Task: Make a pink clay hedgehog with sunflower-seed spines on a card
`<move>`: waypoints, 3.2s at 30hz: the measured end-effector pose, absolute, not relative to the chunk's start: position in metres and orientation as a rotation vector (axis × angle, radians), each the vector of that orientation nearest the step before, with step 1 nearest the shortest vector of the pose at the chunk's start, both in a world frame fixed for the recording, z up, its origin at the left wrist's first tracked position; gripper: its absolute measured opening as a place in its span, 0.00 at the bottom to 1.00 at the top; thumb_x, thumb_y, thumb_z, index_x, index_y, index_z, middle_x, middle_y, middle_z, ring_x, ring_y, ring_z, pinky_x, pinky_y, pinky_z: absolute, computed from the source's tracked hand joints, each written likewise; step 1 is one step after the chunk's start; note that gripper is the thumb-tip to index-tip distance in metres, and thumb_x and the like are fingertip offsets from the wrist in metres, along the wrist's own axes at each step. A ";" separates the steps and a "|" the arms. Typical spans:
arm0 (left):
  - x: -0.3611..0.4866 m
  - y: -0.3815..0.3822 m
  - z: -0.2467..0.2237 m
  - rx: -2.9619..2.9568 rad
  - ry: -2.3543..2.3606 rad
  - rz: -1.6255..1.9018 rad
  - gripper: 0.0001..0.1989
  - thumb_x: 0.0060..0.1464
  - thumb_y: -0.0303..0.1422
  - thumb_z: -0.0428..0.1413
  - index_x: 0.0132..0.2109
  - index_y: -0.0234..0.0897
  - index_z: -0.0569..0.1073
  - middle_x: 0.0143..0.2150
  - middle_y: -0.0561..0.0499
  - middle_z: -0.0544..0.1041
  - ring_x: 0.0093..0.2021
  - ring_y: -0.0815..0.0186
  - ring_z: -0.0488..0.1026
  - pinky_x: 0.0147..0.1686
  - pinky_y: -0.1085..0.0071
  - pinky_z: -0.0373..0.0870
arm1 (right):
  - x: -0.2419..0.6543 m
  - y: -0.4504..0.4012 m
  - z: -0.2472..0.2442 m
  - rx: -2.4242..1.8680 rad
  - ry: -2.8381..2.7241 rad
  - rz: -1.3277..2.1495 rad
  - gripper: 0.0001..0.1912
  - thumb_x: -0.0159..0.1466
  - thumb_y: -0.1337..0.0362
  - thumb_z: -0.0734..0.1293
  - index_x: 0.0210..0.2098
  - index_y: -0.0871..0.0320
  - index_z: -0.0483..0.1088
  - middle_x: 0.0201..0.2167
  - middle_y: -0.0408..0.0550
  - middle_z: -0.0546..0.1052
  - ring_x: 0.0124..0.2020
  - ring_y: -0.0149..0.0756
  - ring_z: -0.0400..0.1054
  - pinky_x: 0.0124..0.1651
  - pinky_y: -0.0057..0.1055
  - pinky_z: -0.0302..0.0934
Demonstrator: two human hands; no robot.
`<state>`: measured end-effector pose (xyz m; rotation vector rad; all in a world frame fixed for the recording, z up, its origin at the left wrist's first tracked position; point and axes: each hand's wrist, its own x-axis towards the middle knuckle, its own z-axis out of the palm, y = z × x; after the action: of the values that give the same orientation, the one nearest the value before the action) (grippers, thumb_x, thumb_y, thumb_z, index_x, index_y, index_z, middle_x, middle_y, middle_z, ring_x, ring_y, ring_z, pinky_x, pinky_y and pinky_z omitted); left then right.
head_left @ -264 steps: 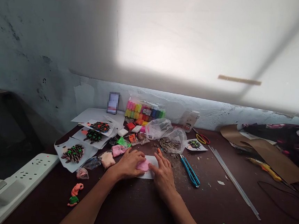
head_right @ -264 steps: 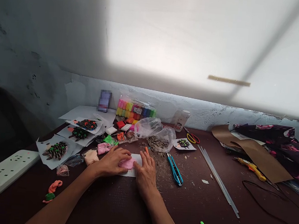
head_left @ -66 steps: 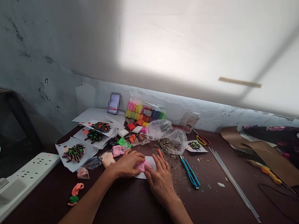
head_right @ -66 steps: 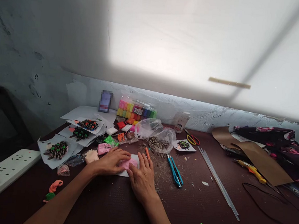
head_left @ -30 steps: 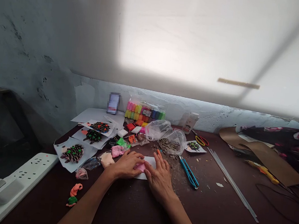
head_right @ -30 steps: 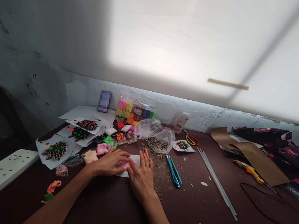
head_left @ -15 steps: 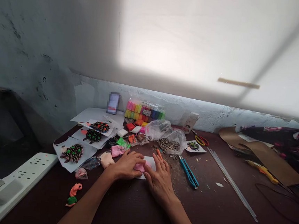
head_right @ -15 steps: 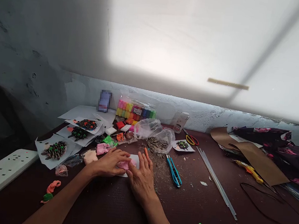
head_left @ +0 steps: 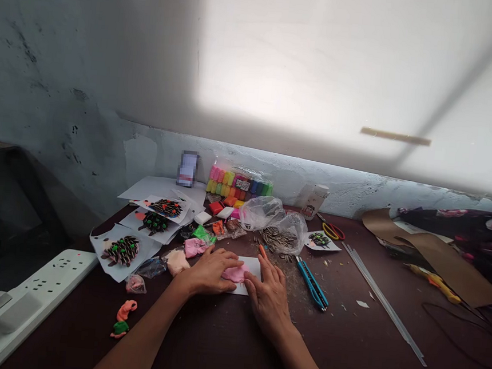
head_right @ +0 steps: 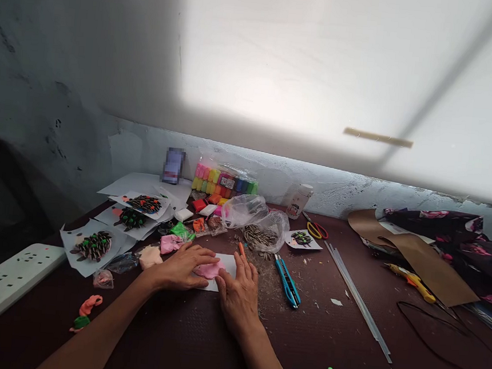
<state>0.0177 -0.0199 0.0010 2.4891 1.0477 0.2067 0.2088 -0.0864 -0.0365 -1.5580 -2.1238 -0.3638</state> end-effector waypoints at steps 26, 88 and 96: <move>0.018 -0.020 -0.001 2.542 1.020 0.236 0.22 0.51 0.42 0.55 0.55 0.50 0.70 0.58 0.50 0.68 0.57 0.54 0.63 0.63 0.46 0.43 | 0.209 -0.089 -0.032 -1.564 -2.097 -0.337 0.15 0.68 0.60 0.57 0.41 0.50 0.76 0.63 0.52 0.61 0.60 0.43 0.58 0.56 0.43 0.53; 0.021 -0.016 -0.006 2.507 1.048 0.331 0.14 0.58 0.31 0.48 0.48 0.45 0.74 0.53 0.51 0.73 0.55 0.59 0.65 0.62 0.48 0.45 | 0.206 -0.097 -0.018 -1.370 -2.328 -0.198 0.14 0.65 0.63 0.62 0.47 0.47 0.74 0.62 0.52 0.62 0.61 0.45 0.56 0.59 0.46 0.52; 0.022 -0.016 -0.008 2.483 1.054 0.348 0.16 0.58 0.31 0.48 0.52 0.44 0.72 0.54 0.50 0.73 0.56 0.59 0.65 0.63 0.49 0.46 | 0.210 -0.094 -0.023 -1.317 -2.183 -0.119 0.11 0.65 0.66 0.61 0.40 0.51 0.75 0.58 0.54 0.66 0.59 0.45 0.59 0.57 0.46 0.56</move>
<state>0.0216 -0.0163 -0.0076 2.4828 1.0539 0.3476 0.2103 -0.0937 -0.0231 -1.3167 -2.1828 -0.1188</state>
